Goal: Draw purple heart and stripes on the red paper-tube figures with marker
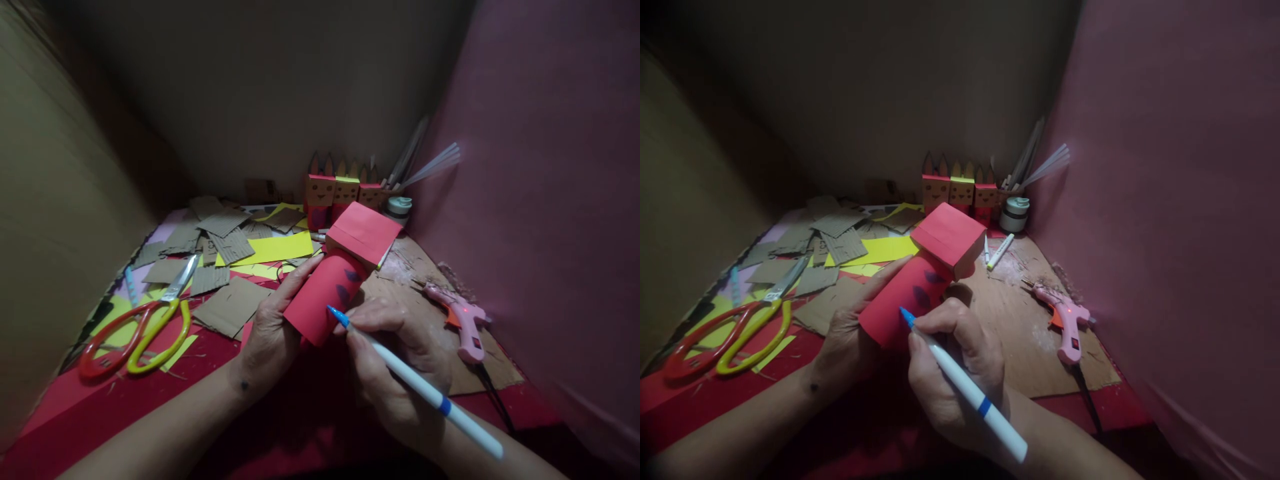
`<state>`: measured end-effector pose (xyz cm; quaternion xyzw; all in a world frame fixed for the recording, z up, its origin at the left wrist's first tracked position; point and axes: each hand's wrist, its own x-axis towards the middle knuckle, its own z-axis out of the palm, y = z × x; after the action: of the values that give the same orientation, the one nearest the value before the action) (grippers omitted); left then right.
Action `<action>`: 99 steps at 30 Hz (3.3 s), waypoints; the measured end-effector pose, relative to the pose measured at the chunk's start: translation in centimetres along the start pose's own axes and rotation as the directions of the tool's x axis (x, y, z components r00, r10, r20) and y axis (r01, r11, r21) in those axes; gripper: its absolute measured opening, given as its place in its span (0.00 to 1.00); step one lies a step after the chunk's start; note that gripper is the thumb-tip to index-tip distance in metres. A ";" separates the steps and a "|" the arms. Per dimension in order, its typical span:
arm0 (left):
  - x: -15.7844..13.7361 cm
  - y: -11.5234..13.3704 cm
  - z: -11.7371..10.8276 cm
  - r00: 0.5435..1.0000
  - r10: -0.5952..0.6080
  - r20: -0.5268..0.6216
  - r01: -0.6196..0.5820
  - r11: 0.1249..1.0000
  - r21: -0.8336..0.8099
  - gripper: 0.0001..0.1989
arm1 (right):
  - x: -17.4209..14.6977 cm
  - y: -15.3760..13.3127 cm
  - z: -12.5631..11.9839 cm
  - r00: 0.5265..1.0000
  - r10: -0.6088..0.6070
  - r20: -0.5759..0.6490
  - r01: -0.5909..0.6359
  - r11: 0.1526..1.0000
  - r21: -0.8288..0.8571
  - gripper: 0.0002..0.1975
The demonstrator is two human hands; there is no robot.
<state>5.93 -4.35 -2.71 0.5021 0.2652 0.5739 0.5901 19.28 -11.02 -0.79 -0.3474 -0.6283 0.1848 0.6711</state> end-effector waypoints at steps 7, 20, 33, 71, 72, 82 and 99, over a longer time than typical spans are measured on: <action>0.0 -0.2 -0.1 0.999 -0.038 -0.009 0.038 0.999 -0.039 0.23 | 0.2 -0.2 0.1 0.999 -0.029 -0.026 0.027 0.999 -0.047 0.12; 0.0 0.3 0.3 0.999 0.017 -0.047 -0.015 0.999 0.048 0.25 | 0.1 0.0 0.0 0.999 -0.017 -0.035 0.014 0.996 -0.089 0.10; -0.1 0.4 0.5 0.998 0.007 -0.062 -0.006 1.000 0.021 0.19 | 0.0 0.3 0.2 0.999 -0.022 -0.035 0.017 0.990 -0.140 0.09; 0.0 -0.4 0.0 0.999 0.000 -0.041 -0.001 1.000 -0.031 0.24 | 0.1 0.3 0.4 0.997 -0.055 -0.045 0.048 0.989 -0.142 0.11; 0.0 -0.5 0.1 0.999 0.005 -0.040 -0.007 0.999 -0.036 0.23 | 0.2 0.3 0.4 0.997 -0.058 -0.051 0.050 0.989 -0.139 0.11; 0.0 0.4 0.3 0.994 0.048 -0.101 -0.041 0.997 0.067 0.19 | -0.4 0.5 0.0 0.999 -0.034 -0.039 0.031 0.997 -0.074 0.12; 0.4 0.2 0.0 0.996 0.065 -0.061 -0.057 0.990 0.126 0.23 | -0.8 0.9 0.2 0.999 -0.016 -0.051 0.013 0.998 -0.055 0.12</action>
<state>5.97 -4.04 -2.44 0.5268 0.3041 0.5899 0.5310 19.17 -10.93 -2.04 -0.3659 -0.6180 0.1537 0.6786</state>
